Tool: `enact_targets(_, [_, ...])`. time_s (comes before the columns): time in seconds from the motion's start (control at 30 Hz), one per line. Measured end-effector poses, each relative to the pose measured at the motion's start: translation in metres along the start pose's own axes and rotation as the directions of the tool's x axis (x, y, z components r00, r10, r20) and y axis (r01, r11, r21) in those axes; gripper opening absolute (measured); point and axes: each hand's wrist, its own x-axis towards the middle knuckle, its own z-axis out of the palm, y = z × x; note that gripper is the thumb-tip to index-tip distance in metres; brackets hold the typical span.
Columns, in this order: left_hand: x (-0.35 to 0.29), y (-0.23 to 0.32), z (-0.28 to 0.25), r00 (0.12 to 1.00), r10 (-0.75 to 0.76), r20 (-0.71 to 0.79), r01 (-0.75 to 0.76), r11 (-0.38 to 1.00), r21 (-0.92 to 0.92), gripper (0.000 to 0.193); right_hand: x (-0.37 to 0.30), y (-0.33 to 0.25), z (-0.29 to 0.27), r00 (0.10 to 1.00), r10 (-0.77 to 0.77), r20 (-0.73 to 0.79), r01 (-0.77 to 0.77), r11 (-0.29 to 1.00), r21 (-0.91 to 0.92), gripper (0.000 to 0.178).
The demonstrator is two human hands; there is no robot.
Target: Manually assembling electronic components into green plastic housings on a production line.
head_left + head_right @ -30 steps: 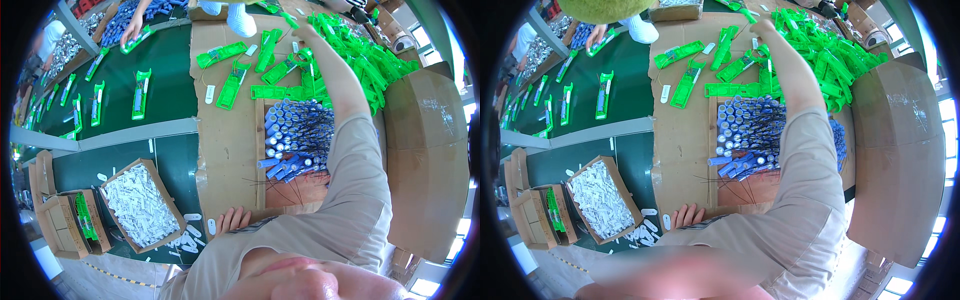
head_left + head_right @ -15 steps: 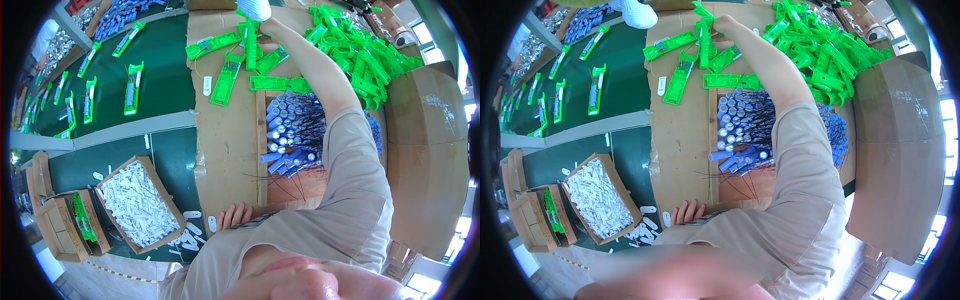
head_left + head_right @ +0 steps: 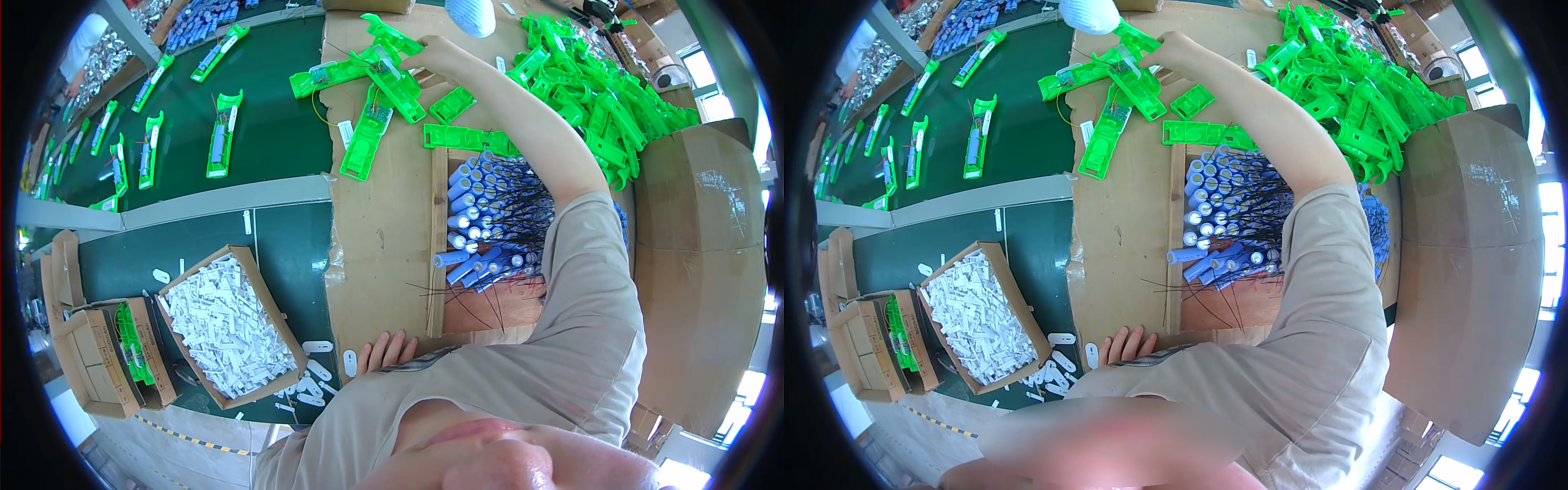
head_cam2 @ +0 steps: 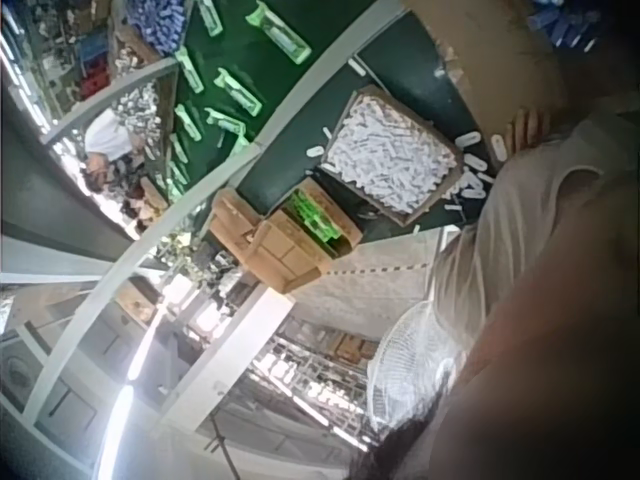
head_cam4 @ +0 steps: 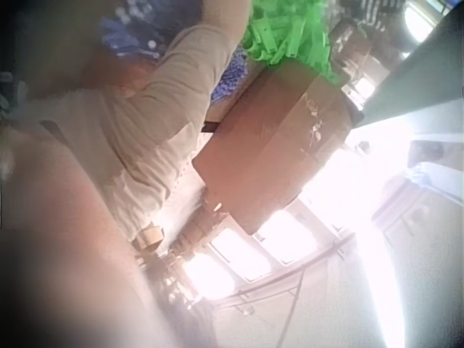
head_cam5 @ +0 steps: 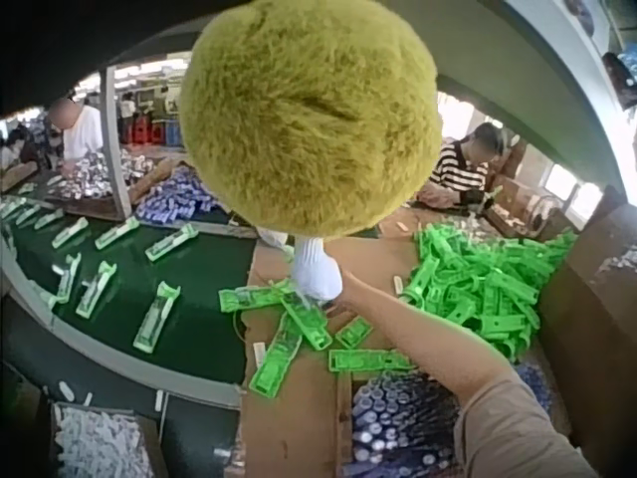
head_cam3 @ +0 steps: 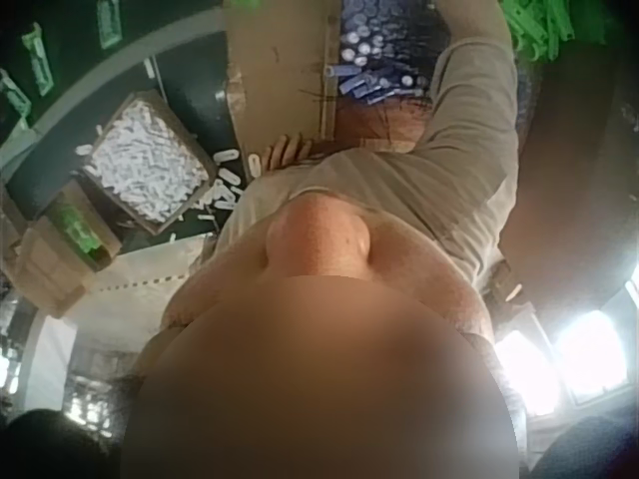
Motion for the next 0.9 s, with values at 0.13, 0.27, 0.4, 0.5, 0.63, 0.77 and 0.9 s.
enact_targets(0.13, [0.001, 0.0, 0.002, 1.0, 0.013, -0.02, -0.013, 1.0, 0.026, 0.038, 0.006, 0.016, 0.008, 0.994, -0.112, 0.016, 0.113, 0.989, -0.09, 0.062])
enact_targets(0.27, [-0.003, 0.0, 0.005, 0.999, 0.017, -0.029, -0.016, 0.999, 0.039, 0.038, 0.006, 0.013, 0.004, 0.991, -0.124, -0.044, 0.117, 0.984, -0.134, 0.064])
enact_targets(0.4, [-0.002, -0.001, 0.006, 0.998, 0.033, -0.05, -0.03, 0.998, 0.052, 0.038, 0.002, 0.022, -0.039, 0.991, -0.105, -0.083, 0.113, 0.99, 0.088, 0.066])
enact_targets(0.5, [-0.002, 0.001, 0.001, 1.0, 0.014, -0.003, -0.014, 0.999, 0.038, 0.038, -0.019, 0.017, -0.066, 0.998, -0.044, -0.043, 0.047, 0.995, 0.086, 0.065])
enact_targets(0.63, [-0.001, -0.003, -0.001, 0.999, 0.04, 0.01, -0.04, 0.999, 0.024, 0.038, -0.053, 0.031, -0.061, 0.873, -0.478, -0.099, 0.333, 0.731, -0.595, 0.057])
enact_targets(0.77, [-0.002, -0.004, 0.002, 0.999, 0.052, -0.006, -0.052, 0.998, 0.042, 0.041, -0.076, 0.035, -0.034, 0.776, -0.626, 0.079, 0.496, 0.528, -0.69, 0.044])
enact_targets(0.9, [-0.002, -0.004, 0.001, 0.998, 0.058, 0.022, -0.059, 0.998, 0.034, 0.044, -0.077, 0.028, -0.03, 0.903, -0.427, -0.052, 0.339, 0.782, -0.523, 0.046])
